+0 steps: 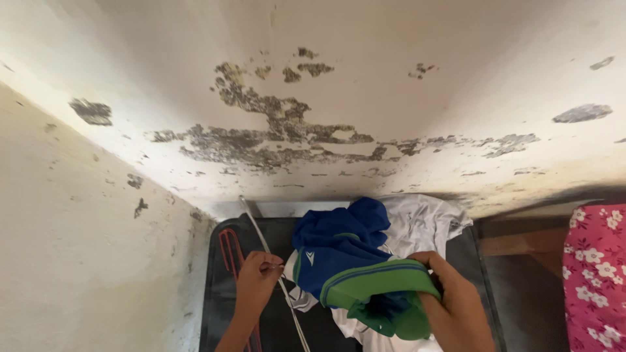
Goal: The person places a blue and green polo shirt onto a metal hanger, adjusts the collar and shoulders, and hangs it on a wall-mounted hook.
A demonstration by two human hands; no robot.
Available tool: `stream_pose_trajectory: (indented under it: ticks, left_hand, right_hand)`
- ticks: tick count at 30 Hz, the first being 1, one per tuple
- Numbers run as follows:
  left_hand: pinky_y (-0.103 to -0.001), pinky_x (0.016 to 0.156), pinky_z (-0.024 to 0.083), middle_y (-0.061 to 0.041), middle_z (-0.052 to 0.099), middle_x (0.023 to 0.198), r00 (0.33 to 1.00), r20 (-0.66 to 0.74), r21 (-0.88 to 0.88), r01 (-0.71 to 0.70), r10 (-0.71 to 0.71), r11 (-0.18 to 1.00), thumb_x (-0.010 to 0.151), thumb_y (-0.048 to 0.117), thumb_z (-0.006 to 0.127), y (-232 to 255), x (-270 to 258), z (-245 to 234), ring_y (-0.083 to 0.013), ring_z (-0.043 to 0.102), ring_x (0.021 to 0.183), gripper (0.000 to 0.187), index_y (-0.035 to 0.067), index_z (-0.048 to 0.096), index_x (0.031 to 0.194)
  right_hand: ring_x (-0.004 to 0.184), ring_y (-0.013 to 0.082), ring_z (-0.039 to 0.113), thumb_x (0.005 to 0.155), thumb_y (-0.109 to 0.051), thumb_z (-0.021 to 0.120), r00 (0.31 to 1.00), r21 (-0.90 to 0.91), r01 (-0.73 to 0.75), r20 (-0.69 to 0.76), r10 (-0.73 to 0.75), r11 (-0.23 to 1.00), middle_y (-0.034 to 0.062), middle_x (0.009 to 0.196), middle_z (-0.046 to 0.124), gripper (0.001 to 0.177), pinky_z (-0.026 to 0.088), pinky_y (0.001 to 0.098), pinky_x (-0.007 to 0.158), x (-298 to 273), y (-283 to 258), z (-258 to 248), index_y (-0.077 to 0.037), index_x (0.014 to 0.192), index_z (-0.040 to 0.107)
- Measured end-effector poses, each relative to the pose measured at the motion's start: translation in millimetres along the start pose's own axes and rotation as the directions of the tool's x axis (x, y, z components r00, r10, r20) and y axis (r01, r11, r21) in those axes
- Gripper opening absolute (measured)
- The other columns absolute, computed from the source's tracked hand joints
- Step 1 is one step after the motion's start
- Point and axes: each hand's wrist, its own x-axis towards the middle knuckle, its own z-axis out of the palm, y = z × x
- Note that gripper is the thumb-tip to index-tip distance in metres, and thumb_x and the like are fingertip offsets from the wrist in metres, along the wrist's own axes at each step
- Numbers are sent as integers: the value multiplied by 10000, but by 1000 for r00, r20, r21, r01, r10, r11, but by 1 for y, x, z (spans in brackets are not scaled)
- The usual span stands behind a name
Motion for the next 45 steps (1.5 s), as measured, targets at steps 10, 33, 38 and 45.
stream_pose_trajectory:
  ticks: [10,33,38,45]
  left_hand:
    - [-362,950,473,-111,621,979,990,44,46,-139,137,989,686,-40,802,52,-5,4,-246,668,1070,312,46,561,865]
    - [-423,921,489,-110,461,989,923,384,-710,297,-3,639,707,-186,518,188,-51,7,-240,544,1145,374,121,388,877]
    - [-421,951,485,-86,473,1027,916,398,-717,274,54,641,686,-181,553,217,-58,7,-231,532,1148,389,119,398,880]
    - [-463,1026,446,-79,446,1025,894,401,-767,207,201,608,649,-149,568,251,-76,2,-252,513,1172,418,131,387,902]
  right_hand:
    - [757,143,715,753,100,586,990,37,138,-2,-138,990,79,895,713,442,537,268,740,-10,-24,-9,-97,1142,666]
    - [730,198,502,727,158,686,983,228,182,-7,-185,957,80,1001,613,389,424,315,666,3,-21,-23,-50,1050,749]
    - [900,139,673,723,166,509,984,417,129,62,-169,900,90,960,726,340,491,253,827,7,-13,-25,12,942,720]
    - [802,221,635,675,128,481,990,481,59,83,-112,875,144,790,672,237,491,333,782,18,1,-28,92,817,668]
